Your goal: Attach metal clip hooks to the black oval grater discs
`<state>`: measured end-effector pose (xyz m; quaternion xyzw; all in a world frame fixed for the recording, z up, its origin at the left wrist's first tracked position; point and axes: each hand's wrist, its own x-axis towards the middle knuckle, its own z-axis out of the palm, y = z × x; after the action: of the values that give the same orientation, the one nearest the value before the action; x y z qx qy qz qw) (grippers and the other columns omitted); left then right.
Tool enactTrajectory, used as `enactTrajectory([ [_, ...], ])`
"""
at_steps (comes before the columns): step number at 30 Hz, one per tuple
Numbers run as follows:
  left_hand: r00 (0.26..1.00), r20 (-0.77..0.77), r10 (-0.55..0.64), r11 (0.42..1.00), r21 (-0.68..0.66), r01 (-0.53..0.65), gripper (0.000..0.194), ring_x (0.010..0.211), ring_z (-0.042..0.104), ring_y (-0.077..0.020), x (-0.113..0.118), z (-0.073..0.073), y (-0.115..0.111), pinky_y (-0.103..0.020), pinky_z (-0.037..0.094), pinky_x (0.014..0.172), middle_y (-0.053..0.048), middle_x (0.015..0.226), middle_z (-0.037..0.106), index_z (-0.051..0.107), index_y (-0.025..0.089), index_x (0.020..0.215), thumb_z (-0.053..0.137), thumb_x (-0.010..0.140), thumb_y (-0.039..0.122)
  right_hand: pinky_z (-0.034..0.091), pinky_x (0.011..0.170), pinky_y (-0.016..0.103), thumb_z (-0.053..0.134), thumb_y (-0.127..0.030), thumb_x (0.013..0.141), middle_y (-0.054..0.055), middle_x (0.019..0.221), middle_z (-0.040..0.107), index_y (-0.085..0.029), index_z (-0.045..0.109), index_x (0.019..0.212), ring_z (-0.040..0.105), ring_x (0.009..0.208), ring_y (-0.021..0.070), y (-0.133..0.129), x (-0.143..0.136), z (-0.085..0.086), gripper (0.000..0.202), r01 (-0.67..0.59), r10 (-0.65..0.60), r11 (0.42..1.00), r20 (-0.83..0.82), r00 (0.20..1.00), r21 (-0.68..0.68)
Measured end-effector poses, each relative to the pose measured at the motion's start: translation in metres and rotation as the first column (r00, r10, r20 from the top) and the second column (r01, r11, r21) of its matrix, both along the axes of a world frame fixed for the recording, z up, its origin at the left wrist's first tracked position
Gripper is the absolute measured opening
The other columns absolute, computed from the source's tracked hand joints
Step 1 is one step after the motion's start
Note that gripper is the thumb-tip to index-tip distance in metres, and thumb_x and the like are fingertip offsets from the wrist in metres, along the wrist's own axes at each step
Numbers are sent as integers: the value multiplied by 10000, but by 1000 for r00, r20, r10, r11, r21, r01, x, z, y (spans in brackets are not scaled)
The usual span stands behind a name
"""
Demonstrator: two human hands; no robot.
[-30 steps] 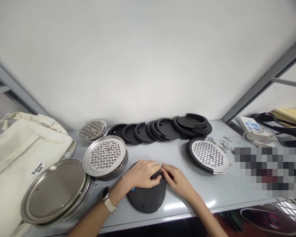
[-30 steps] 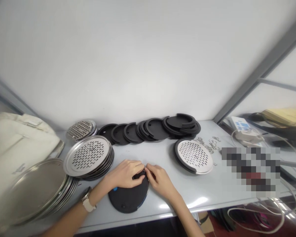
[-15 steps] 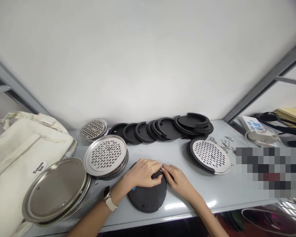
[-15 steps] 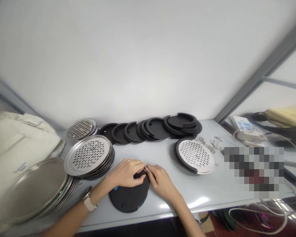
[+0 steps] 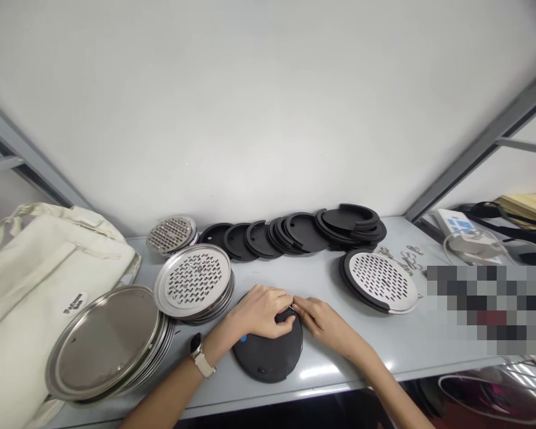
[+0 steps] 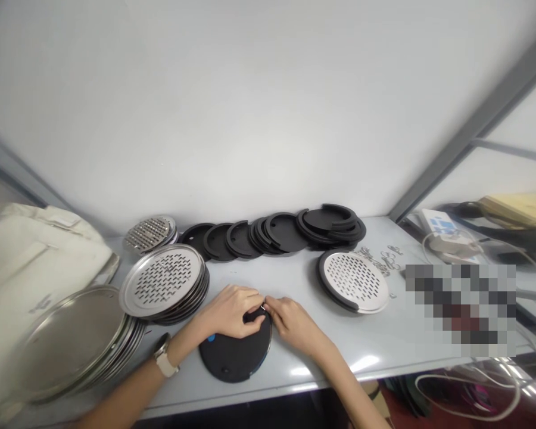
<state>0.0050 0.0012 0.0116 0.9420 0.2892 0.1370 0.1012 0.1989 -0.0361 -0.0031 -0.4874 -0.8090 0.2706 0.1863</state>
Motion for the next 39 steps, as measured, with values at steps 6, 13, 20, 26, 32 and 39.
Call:
enactTrajectory([
  [6, 1000, 12, 6, 1000, -18, -6, 160, 653, 560, -159, 0, 0, 0, -282, 300, 538, -2, 731, 603, 494, 181, 733, 556, 793, 316, 389, 622, 275, 332, -214, 971, 3, 690, 547, -216, 495, 802, 528, 647, 169, -2, 1, -2, 235, -5, 5, 1000, -9, 1000, -3],
  [13, 1000, 10, 12, 999, -32, -11, 153, 675, 575, -171, -1, 0, 0, -279, 329, 539, -9, 721, 592, 523, 188, 745, 556, 801, 326, 391, 641, 287, 300, -295, 999, 9, 703, 554, -217, 451, 752, 528, 704, 179, -7, -2, -7, 300, 48, -48, 999, -63, 997, 3],
  [20, 1000, 25, 7, 999, -33, -6, 147, 669, 566, -169, -1, 0, 0, -279, 310, 539, -12, 728, 599, 523, 187, 745, 553, 799, 321, 381, 641, 291, 304, -302, 999, 5, 694, 548, -215, 449, 746, 520, 699, 178, -6, -2, -7, 305, 51, -51, 999, -62, 997, -15],
  [26, 1000, 17, 19, 999, -47, -18, 152, 672, 563, -172, 0, 0, 0, -280, 314, 546, -12, 716, 584, 518, 188, 743, 561, 793, 324, 382, 650, 297, 323, -288, 994, 16, 704, 562, -212, 468, 750, 521, 708, 181, -9, -4, -9, 295, 78, -77, 997, -82, 994, 10],
  [32, 999, 22, 27, 999, -47, -26, 179, 642, 531, -153, 0, 1, 0, -281, 283, 540, 4, 694, 563, 476, 188, 711, 559, 797, 322, 374, 659, 293, 328, -307, 997, 6, 699, 549, -211, 455, 744, 517, 709, 175, -9, -4, -10, 298, 91, -92, 996, -108, 990, -16],
  [39, 999, 18, 34, 997, -67, -33, 200, 623, 494, -131, 0, 1, 1, -268, 298, 560, 26, 679, 532, 443, 189, 705, 567, 796, 316, 374, 652, 280, 328, -326, 995, -15, 665, 487, -210, 379, 697, 500, 694, 162, -8, 0, -9, 324, 80, -89, 995, -153, 984, -60],
])
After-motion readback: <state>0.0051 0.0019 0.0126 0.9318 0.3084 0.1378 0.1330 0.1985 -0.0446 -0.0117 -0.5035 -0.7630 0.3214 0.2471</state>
